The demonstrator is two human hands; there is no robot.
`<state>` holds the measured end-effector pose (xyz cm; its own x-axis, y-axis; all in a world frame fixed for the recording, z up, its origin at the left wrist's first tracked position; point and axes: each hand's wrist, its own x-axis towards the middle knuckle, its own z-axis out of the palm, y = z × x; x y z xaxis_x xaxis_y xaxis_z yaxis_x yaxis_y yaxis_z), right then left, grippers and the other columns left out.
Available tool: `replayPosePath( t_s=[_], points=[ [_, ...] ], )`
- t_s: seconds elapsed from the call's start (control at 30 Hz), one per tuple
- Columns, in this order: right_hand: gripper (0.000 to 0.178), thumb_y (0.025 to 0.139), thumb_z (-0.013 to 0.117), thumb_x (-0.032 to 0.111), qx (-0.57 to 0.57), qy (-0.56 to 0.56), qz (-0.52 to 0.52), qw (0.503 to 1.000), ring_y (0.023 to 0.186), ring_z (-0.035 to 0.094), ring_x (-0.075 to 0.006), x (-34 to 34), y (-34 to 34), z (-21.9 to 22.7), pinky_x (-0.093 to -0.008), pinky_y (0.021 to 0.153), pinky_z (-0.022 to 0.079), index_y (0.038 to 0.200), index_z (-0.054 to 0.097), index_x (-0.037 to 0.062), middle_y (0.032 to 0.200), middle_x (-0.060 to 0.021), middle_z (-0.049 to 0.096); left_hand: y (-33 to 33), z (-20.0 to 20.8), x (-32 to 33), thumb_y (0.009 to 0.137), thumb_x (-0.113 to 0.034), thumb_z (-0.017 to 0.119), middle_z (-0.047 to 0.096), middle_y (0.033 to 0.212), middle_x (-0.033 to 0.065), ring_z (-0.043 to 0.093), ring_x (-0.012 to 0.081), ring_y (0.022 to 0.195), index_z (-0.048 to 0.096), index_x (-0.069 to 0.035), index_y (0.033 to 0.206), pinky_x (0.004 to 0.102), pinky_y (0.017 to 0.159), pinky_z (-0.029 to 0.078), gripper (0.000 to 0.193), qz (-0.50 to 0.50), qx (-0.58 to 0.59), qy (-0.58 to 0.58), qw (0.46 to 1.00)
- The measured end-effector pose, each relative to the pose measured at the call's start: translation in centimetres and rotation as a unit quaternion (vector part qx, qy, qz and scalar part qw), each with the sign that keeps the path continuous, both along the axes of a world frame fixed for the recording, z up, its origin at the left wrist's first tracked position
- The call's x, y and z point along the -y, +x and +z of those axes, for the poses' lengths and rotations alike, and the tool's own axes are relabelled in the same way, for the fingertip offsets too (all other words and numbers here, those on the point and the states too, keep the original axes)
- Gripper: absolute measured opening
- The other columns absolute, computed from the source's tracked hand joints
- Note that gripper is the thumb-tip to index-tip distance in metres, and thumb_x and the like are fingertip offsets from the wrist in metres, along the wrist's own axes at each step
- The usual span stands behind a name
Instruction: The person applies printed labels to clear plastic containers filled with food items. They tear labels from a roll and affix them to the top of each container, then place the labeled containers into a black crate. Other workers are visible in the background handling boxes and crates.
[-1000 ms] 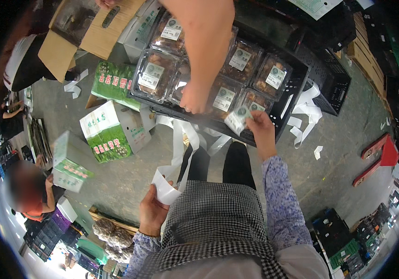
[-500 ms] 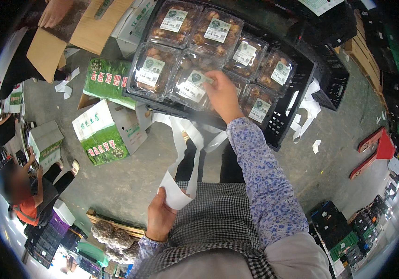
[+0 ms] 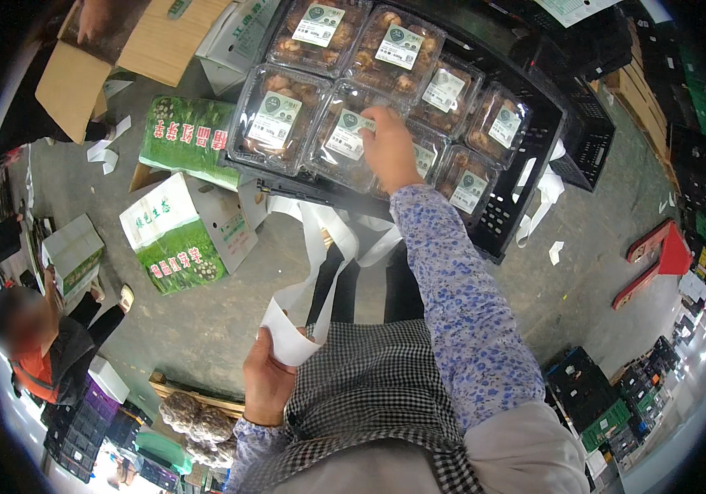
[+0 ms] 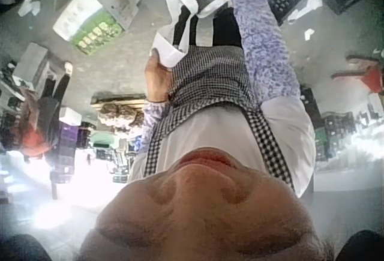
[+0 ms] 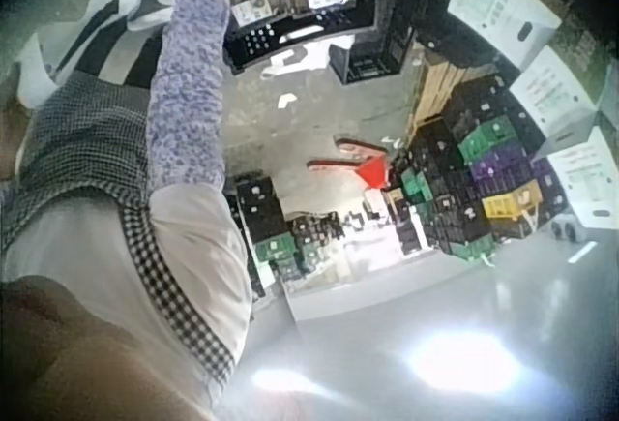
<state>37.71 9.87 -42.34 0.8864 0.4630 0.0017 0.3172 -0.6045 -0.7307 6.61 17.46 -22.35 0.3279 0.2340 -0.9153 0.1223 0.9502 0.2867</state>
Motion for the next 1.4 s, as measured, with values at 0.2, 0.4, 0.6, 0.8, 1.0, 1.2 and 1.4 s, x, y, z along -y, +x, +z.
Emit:
replayPosePath(
  t_s=[0.2,0.4,0.6,0.8,1.0,1.2,1.4],
  points=[
    [0.044,0.075,0.073,0.013,0.028,-0.102,0.027,0.994,0.096,0.056,-0.0338,-0.8,-0.7,0.8,-0.0378,0.083,0.047,0.112,0.052,0.0026,0.109,-0.0185,0.054,-0.2,0.0,-0.4,0.1,-0.026,0.039,0.056,0.122,0.0163,0.058,0.0285,0.109,0.041,0.006,0.13,0.0431,0.096,0.046,0.043,0.004,0.027,-0.005,1.0],
    [0.054,0.073,0.075,0.02,0.131,-0.19,0.073,0.97,0.108,0.048,-0.0324,-1.2,-1.5,4.6,-0.0409,0.091,0.042,0.117,0.05,0.0026,0.115,-0.0144,0.05,0.5,0.3,0.3,0.101,-0.026,0.038,0.055,0.123,0.0185,0.057,0.0289,0.111,0.038,0.008,0.131,0.043,0.098,0.045,0.046,0.003,0.017,-0.001,1.0],
    [0.035,0.079,0.068,0.02,0.129,-0.136,0.226,0.956,0.105,0.047,-0.0311,0.9,0.1,0.7,-0.0421,0.091,0.038,0.109,0.057,0.0048,0.108,-0.0126,0.053,1.6,0.8,1.7,0.1,-0.028,0.039,0.057,0.119,0.0171,0.058,0.0301,0.108,0.039,0.005,0.131,0.0452,0.095,0.046,0.045,-0.026,0.028,-0.006,0.999],
    [0.022,0.084,0.064,0.018,-0.168,0.086,0.071,0.979,0.09,0.056,-0.0201,3.1,-1.0,7.3,-0.0343,0.08,0.045,0.102,0.06,0.0049,0.099,-0.0077,0.06,4.3,2.4,2.2,0.099,-0.037,0.041,0.061,0.11,0.0148,0.061,0.0292,0.102,0.045,-0.001,0.126,0.0489,0.092,0.048,0.045,-0.085,0.078,0.038,0.993],
    [0.02,0.079,0.074,0.011,-0.432,0.157,0.36,0.812,0.067,0.05,-0.0068,8.9,-9.3,18.9,-0.0229,0.06,0.043,0.093,0.062,0.0023,0.085,-0.0006,0.059,8.0,2.8,1.7,0.099,-0.039,0.042,0.061,0.111,0.0158,0.061,0.0292,0.103,0.045,-0.001,0.126,0.0429,0.091,0.049,0.047,-0.038,0.104,0.091,0.99],
    [0.015,0.085,0.067,0.015,-0.443,0.113,0.253,0.853,0.061,0.051,-0.009,10.5,-9.1,20.0,-0.0263,0.056,0.042,0.088,0.063,0.001,0.067,-0.0033,0.057,9.0,4.2,5.8,0.1,-0.038,0.04,0.056,0.122,0.0149,0.057,0.0243,0.11,0.044,0.004,0.129,0.035,0.097,0.043,0.051,-0.024,0.205,0.121,0.971],
    [0.019,0.081,0.071,0.012,-0.164,0.102,0.313,0.93,0.084,0.057,-0.0152,12.2,-8.5,21.8,-0.0269,0.065,0.045,0.097,0.062,0.0083,0.11,-0.0092,0.055,8.1,3.9,8.8,0.097,-0.023,0.05,0.062,0.109,0.0095,0.06,0.0162,0.097,0.055,0.004,0.115,0.0315,0.089,0.046,0.033,-0.04,0.142,0.099,0.984]
  ],
)
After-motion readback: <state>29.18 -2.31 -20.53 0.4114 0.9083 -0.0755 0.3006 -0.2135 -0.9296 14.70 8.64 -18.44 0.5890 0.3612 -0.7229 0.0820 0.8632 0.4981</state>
